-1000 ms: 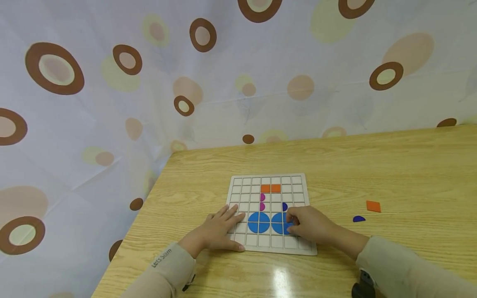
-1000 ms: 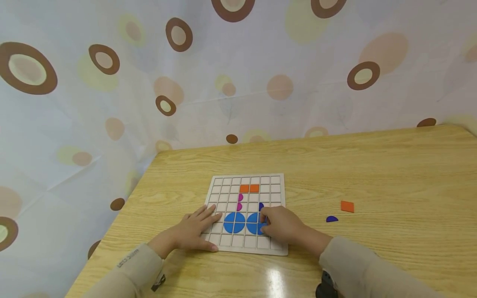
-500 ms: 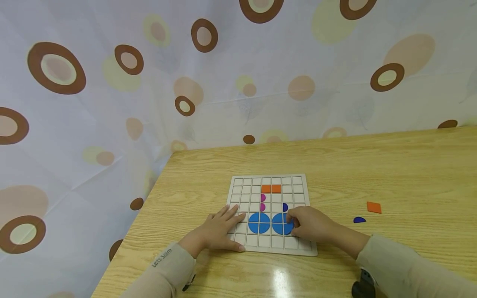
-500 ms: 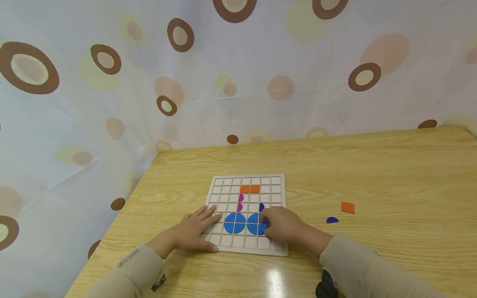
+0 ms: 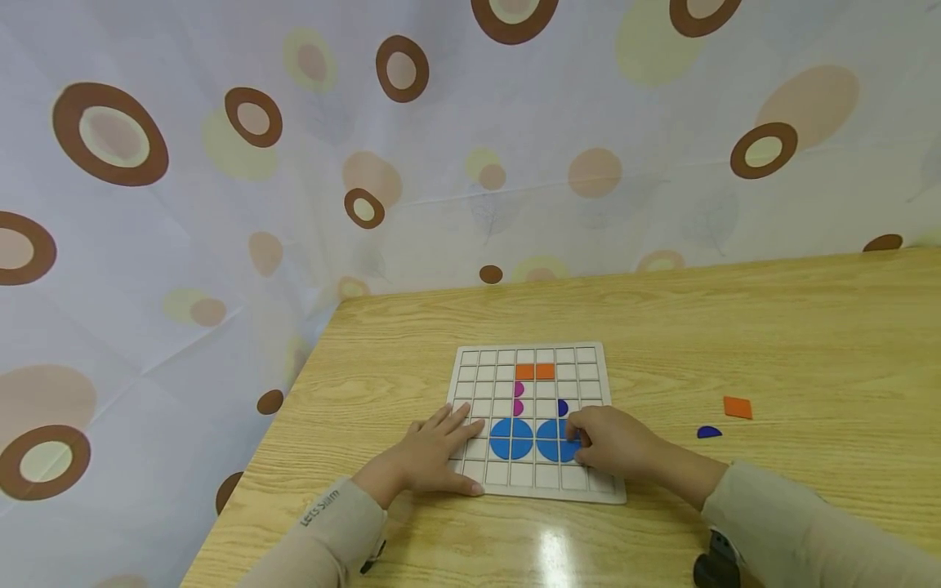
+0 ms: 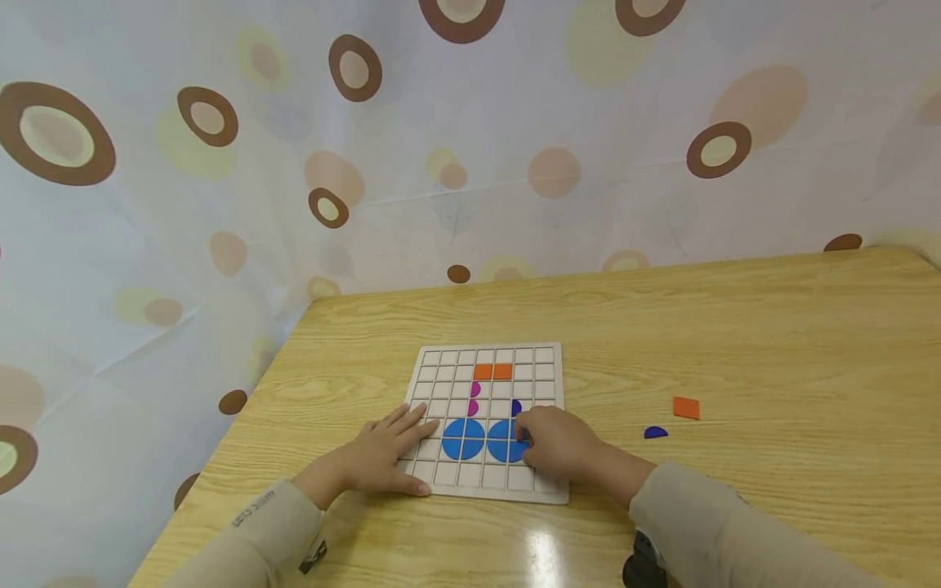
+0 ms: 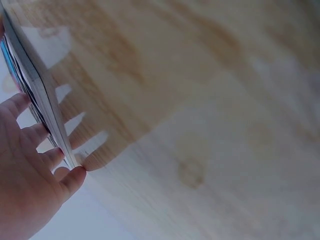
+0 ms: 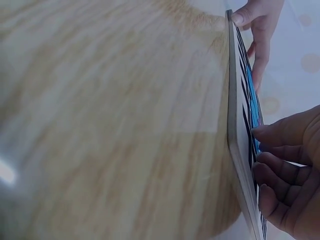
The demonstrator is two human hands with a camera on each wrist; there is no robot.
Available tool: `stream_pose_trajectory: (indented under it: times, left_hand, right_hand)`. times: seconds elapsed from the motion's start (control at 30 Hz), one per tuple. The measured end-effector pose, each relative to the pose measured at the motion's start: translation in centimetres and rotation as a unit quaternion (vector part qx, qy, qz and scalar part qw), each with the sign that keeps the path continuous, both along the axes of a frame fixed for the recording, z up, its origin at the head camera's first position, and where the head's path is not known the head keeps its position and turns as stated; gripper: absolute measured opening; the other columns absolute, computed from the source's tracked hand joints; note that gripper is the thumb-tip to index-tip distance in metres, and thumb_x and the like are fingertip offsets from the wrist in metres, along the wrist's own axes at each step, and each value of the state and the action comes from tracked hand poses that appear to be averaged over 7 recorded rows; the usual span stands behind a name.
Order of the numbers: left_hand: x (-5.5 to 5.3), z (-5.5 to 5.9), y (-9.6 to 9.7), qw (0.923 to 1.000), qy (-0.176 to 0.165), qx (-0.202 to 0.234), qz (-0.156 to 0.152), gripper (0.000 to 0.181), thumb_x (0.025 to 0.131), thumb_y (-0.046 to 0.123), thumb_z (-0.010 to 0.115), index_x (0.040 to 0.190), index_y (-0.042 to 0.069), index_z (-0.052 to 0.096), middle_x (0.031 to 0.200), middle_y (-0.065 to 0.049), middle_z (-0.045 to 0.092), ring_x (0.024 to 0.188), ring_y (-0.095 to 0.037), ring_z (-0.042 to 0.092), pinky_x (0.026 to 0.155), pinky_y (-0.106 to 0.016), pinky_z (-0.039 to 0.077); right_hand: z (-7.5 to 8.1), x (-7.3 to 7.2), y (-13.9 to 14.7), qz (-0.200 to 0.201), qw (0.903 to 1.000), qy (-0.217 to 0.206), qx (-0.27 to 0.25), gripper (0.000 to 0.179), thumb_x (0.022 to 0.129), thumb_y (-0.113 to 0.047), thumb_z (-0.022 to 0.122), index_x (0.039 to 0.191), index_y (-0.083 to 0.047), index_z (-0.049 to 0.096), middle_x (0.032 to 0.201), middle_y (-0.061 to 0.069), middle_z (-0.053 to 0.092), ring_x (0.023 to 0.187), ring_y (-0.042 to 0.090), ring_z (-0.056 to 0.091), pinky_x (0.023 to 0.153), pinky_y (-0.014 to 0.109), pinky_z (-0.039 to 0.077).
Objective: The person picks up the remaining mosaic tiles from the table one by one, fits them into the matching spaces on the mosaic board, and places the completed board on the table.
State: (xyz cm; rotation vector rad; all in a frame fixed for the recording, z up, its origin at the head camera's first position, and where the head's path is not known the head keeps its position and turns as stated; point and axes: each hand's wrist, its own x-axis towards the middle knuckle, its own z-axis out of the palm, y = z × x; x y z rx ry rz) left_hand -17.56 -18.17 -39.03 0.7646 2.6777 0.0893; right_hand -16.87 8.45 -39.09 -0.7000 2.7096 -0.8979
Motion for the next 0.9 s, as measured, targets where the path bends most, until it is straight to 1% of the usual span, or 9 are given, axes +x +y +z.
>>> stream_pose_trajectory:
  times: [0.13,0.27,0.37,0.5,0.73,0.9]
  left_hand:
    - [-0.1,0.1,0.0,1.0000,0.000,0.000,0.001,0.087,0.069,0.065,0.051,0.138,0.023,0.021,0.144,-0.004,0.007,0.129,-0.027,0.002,0.095,-0.054,0.015]
    - [0.0,0.1,0.0,1.0000,0.000,-0.001,0.004,0.087,0.068,0.066,0.051,0.138,0.023,0.022,0.144,-0.003,0.007,0.129,-0.026,0.002,0.095,-0.053,0.015]
    - [-0.1,0.1,0.1,1.0000,0.001,-0.001,0.004,0.087,0.068,0.066,0.051,0.138,0.024,0.021,0.144,-0.003,0.007,0.129,-0.026,0.002,0.095,-0.053,0.015]
    - [-0.1,0.1,0.1,1.0000,0.001,0.001,0.005,0.087,0.068,0.066,0.051,0.138,0.024,0.021,0.144,-0.002,0.007,0.129,-0.026,0.002,0.095,-0.053,0.015]
    - [-0.1,0.1,0.1,1.0000,0.001,0.003,0.003,0.087,0.068,0.065,0.052,0.138,0.023,0.022,0.144,-0.003,0.008,0.129,-0.027,0.002,0.095,-0.054,0.015]
    - [0.0,0.0,0.1,1.0000,-0.005,0.002,0.005,0.087,0.068,0.065,0.052,0.138,0.023,0.022,0.144,-0.003,0.007,0.129,-0.027,0.002,0.095,-0.054,0.014]
  right_hand:
    - [0.1,-0.1,-0.1,-0.003,1.0000,0.002,0.003,0.011,0.071,-0.004,0.066,0.078,-0.006,0.059,0.061,-0.002,0.043,0.059,0.012,0.041,0.055,0.027,0.035]
    - [0.1,-0.1,0.0,-0.002,1.0000,0.005,0.004,0.010,0.072,-0.004,0.066,0.078,-0.007,0.059,0.065,-0.003,0.046,0.063,0.013,0.042,0.058,0.028,0.036]
    - [0.1,0.0,0.3,0.008,0.9999,0.012,-0.006,0.009,0.071,-0.003,0.065,0.078,-0.007,0.059,0.070,-0.003,0.049,0.065,0.013,0.043,0.060,0.028,0.039]
    - [0.4,0.2,0.7,0.020,0.9994,0.016,-0.024,0.009,0.072,-0.004,0.064,0.077,-0.007,0.058,0.072,-0.004,0.051,0.066,0.012,0.045,0.061,0.028,0.041]
    - [0.7,0.6,1.5,0.012,0.9991,0.004,-0.040,0.009,0.072,-0.005,0.065,0.080,-0.007,0.060,0.073,-0.005,0.053,0.067,0.011,0.047,0.061,0.028,0.042]
    - [0.6,0.8,2.5,0.017,0.9983,0.011,-0.054,0.011,0.071,-0.004,0.064,0.081,-0.007,0.060,0.075,-0.004,0.054,0.068,0.010,0.049,0.060,0.026,0.042]
